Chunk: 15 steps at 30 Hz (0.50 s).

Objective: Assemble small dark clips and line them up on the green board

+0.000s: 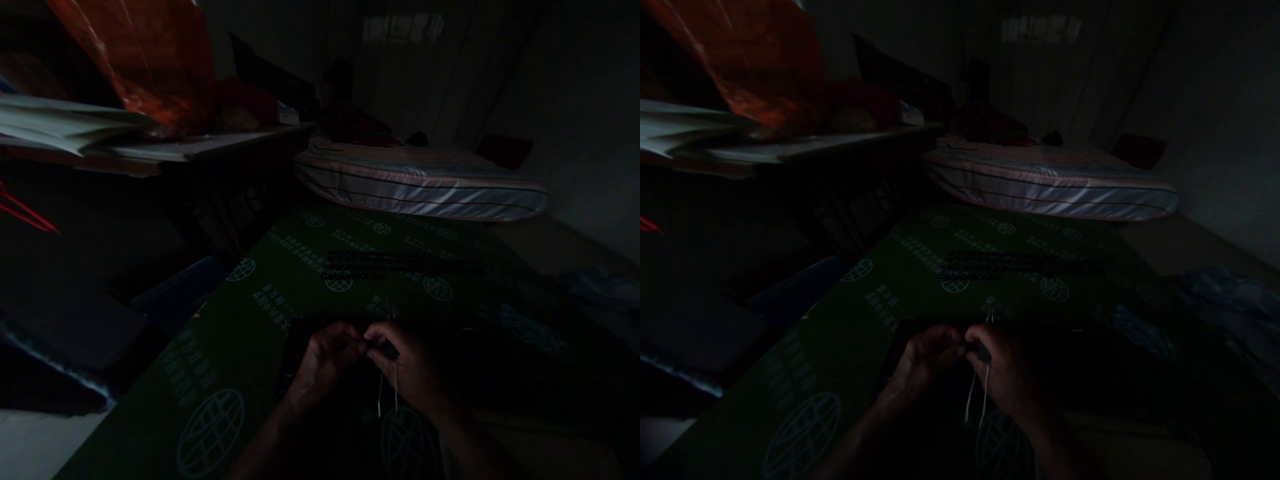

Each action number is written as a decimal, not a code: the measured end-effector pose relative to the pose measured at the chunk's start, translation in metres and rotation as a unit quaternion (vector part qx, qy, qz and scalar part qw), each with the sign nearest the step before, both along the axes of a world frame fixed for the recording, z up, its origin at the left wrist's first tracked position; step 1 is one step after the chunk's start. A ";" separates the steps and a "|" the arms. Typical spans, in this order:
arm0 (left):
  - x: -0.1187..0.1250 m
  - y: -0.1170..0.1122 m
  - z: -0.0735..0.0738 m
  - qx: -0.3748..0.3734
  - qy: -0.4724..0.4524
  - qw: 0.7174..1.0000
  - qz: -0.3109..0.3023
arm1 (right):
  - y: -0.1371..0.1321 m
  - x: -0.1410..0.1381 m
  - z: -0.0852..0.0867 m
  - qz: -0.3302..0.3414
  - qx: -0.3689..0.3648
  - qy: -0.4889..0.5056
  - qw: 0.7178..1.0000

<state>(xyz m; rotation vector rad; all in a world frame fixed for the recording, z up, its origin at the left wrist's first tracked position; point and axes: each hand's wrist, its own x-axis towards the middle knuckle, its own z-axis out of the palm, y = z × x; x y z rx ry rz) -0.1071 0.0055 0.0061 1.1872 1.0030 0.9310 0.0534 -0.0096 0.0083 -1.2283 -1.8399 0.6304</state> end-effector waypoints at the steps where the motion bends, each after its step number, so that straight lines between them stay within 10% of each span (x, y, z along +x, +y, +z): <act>1: 0.000 0.000 0.000 0.001 0.001 1.000 0.000 | 0.001 0.001 0.000 0.006 0.001 -0.005 1.000; 15: 0.002 0.002 -0.001 0.056 0.103 0.993 0.002 | 0.025 0.019 0.002 0.019 0.005 -0.049 0.999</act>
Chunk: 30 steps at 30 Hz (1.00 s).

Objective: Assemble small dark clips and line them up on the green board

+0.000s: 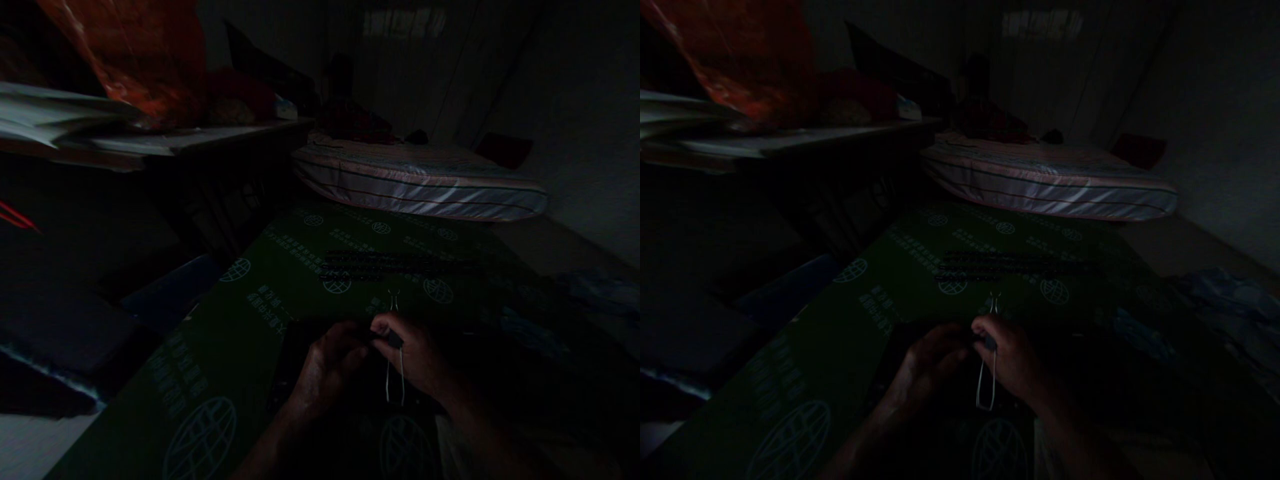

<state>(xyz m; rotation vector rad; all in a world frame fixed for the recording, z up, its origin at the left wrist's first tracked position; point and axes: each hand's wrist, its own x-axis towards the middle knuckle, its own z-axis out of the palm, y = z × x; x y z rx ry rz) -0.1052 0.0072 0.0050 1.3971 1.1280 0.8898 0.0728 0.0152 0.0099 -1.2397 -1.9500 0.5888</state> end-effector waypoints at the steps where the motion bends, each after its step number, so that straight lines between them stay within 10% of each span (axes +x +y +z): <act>1: 0.000 0.000 -0.001 0.006 0.017 1.000 0.001 | 0.009 0.006 -0.002 -0.016 0.003 0.001 1.000; 10: 0.001 0.000 -0.002 0.086 0.147 0.985 -0.023 | 0.095 0.058 -0.038 -0.065 0.002 -0.056 0.996; 30: 0.000 -0.003 -0.004 0.091 0.200 0.974 -0.064 | 0.133 0.062 -0.059 -0.073 0.033 -0.066 0.995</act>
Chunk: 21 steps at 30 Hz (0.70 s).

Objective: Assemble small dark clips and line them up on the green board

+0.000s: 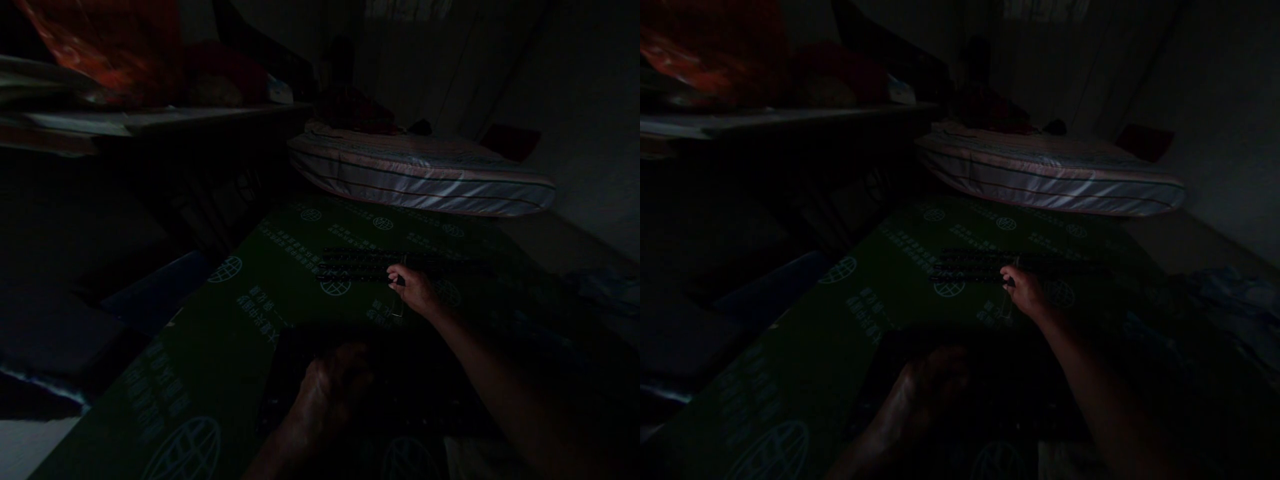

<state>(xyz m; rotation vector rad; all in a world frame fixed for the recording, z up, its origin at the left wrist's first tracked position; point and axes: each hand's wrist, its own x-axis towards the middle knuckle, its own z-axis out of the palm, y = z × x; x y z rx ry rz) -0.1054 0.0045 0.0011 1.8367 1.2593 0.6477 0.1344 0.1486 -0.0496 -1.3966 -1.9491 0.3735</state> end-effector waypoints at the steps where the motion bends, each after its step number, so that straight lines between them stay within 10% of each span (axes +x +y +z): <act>1: 0.000 0.000 0.000 0.002 0.002 1.000 0.000 | 0.001 0.000 0.000 0.002 0.001 -0.001 1.000; 21: 0.000 0.000 -0.002 0.018 -0.006 1.000 0.002 | 0.009 0.003 -0.004 0.014 0.007 -0.023 1.000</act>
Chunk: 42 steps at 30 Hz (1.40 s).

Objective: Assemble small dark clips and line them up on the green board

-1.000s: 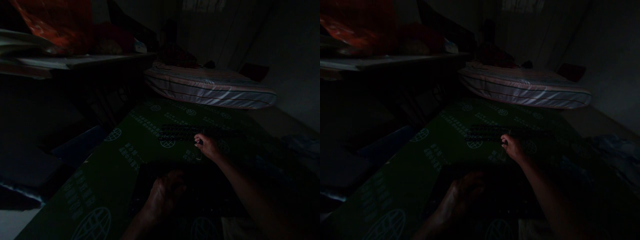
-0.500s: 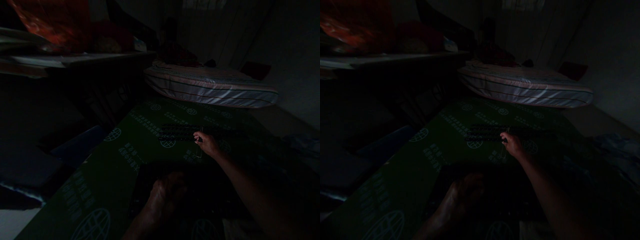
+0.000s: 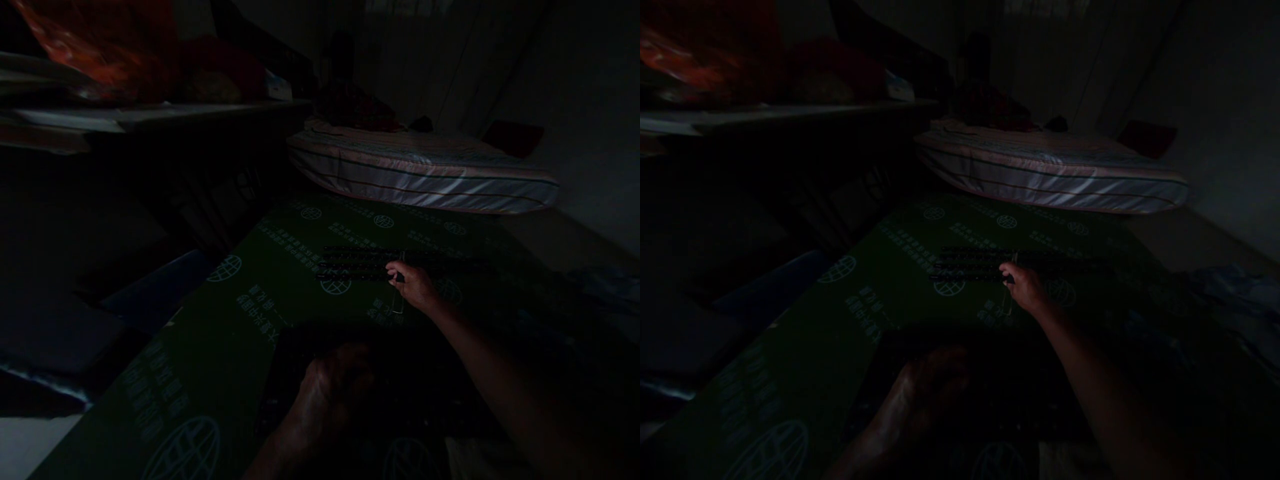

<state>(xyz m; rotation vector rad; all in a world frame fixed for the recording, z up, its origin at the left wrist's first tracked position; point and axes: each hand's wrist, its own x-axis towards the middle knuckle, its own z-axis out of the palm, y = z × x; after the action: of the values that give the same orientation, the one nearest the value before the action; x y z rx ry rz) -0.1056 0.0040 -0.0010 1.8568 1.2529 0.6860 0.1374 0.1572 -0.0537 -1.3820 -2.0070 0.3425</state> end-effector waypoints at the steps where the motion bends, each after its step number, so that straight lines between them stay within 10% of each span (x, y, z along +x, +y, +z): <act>1: 0.000 0.000 0.000 -0.002 0.000 1.000 0.000 | 0.000 0.000 0.000 -0.001 0.001 -0.002 1.000; 42: -0.001 0.000 -0.002 0.002 0.017 1.000 -0.002 | -0.003 -0.002 0.002 -0.006 0.014 -0.027 1.000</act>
<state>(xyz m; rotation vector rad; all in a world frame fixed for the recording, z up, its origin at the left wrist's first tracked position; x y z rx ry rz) -0.1067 0.0043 -0.0031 1.8810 1.2717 0.6575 0.1349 0.1546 -0.0518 -1.3991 -2.0401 0.2738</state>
